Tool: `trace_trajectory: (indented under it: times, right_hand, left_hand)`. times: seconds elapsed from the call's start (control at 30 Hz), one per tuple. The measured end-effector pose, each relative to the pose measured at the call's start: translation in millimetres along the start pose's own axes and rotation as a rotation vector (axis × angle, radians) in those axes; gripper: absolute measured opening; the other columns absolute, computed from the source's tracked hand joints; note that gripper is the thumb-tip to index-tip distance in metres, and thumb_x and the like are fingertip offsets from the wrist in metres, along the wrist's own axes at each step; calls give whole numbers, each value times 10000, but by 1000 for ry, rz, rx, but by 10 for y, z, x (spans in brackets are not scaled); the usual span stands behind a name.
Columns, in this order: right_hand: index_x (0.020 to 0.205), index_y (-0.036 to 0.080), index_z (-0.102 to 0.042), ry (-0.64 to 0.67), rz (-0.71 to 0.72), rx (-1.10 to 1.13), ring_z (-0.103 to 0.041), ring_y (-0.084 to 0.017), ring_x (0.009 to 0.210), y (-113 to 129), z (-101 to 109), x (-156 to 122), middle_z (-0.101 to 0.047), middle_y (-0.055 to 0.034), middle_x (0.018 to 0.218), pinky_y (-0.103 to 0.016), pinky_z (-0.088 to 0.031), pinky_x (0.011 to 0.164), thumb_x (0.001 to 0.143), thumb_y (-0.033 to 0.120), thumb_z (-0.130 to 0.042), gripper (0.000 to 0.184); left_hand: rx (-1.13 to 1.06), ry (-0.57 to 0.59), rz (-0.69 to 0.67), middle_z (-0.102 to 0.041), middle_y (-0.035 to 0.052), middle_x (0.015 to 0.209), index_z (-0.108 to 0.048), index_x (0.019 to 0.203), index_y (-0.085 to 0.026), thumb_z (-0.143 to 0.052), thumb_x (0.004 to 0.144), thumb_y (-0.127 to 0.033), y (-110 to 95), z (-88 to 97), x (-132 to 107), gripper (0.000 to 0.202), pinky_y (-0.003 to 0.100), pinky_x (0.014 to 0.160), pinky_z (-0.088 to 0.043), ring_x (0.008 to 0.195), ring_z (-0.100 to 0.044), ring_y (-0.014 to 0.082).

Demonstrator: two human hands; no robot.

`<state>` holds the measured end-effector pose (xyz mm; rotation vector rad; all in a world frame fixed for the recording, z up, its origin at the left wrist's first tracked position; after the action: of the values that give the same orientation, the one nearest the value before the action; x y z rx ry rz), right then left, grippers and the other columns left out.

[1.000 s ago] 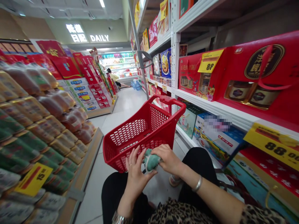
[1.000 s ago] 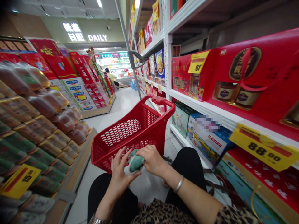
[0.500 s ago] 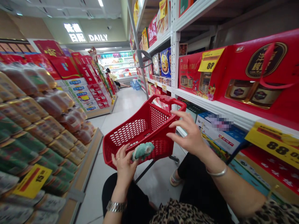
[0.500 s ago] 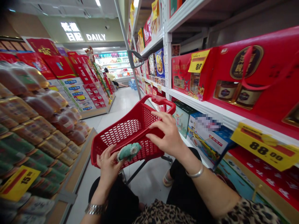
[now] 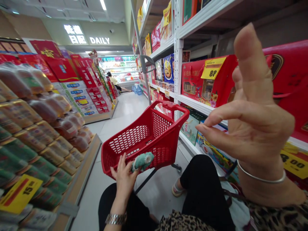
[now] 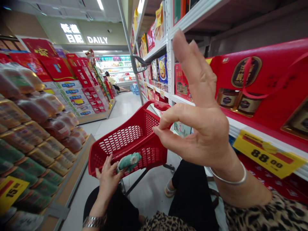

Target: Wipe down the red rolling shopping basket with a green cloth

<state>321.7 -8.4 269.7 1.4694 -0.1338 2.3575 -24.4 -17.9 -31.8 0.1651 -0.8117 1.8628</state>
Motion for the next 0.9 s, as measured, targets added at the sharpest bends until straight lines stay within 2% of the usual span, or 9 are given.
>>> trace_trajectory:
  times: [0.07,0.13,0.2,0.33,0.4,0.47,0.63,0.77,0.9]
  right_hand:
    - [851,344,-691,-79,23,64,-186,-234,1604,10,-5,-18,-482,160,1550,-483,-257,1318,858,213,-753,145]
    - [962,348,-718,-21,43,125,-366,-260,1536,-5,-220,-91,-488,98,1572,-503,-310,1284,873,287,-766,118]
    - [1169,352,-712,158,4,190,-499,-289,1442,-66,-645,-260,-540,2,1547,-537,-377,1229,851,362,-806,332]
    - [1475,303,-566,558,-155,278,-510,-346,1427,-209,-1678,-882,-498,-145,1580,-546,-442,1152,754,427,-889,800]
    - [1509,285,-530,670,-206,353,-501,-330,1437,-242,-2057,-1180,-520,-158,1561,-518,-451,1147,763,411,-886,836]
    - [1485,256,-556,680,-243,436,-535,-297,1407,-269,-2272,-1373,-583,-155,1502,-488,-433,1168,800,324,-863,753]
    - [1356,267,-657,642,-355,541,-680,-233,1170,-376,-2389,-1547,-731,-82,1270,-406,-519,1054,841,172,-780,538]
    - [1300,263,-690,545,-345,433,-687,-234,1108,-604,-2163,-1385,-751,-72,1194,-409,-536,1006,856,123,-691,466]
    - [1285,248,-692,246,-363,161,-678,-266,1118,-1151,-1696,-999,-747,-87,1211,-443,-525,1016,854,183,-659,437]
  left_hand:
    - [0,6,-5,-517,129,1576,-788,930,-274,-735,781,-289,-52,17,-4,158,758,1181,-167,1472,-435,402]
    - [-13,18,-28,-510,127,1582,-792,936,-276,-736,794,-298,-153,34,-14,155,756,1185,-160,1489,-411,404]
    - [-38,26,-65,-509,114,1585,-795,952,-288,-733,811,-321,-291,48,-27,158,749,1189,-160,1501,-394,399]
    - [-110,37,-158,-513,111,1583,-791,991,-297,-740,817,-364,-575,64,-45,193,752,1184,-174,1507,-383,397]
    - [-141,58,-202,-499,114,1594,-791,993,-295,-744,811,-354,-679,60,-51,196,759,1182,-165,1515,-370,400]
    - [-161,92,-228,-490,112,1601,-793,963,-292,-748,806,-339,-742,45,-67,171,768,1183,-139,1519,-361,404]
    - [-190,186,-276,-501,121,1591,-788,938,-277,-733,824,-376,-792,-9,-172,160,759,1195,-120,1522,-356,391]
    - [-195,229,-265,-513,91,1586,-766,1088,-308,-735,818,-453,-640,44,-125,308,731,1211,-140,1530,-346,374]
    - [-83,-102,109,-571,138,1518,-735,1143,-240,-628,886,-443,29,411,180,345,663,1234,-193,1439,-476,364]
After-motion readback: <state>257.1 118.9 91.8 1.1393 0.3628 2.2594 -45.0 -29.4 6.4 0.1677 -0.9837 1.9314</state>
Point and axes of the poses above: each hand's wrist, its own x-axis towards the middle knuckle, its own z-axis out of the back of the hand, y = z × x, the point moved 7 cm from there along x, towards the middle knuckle
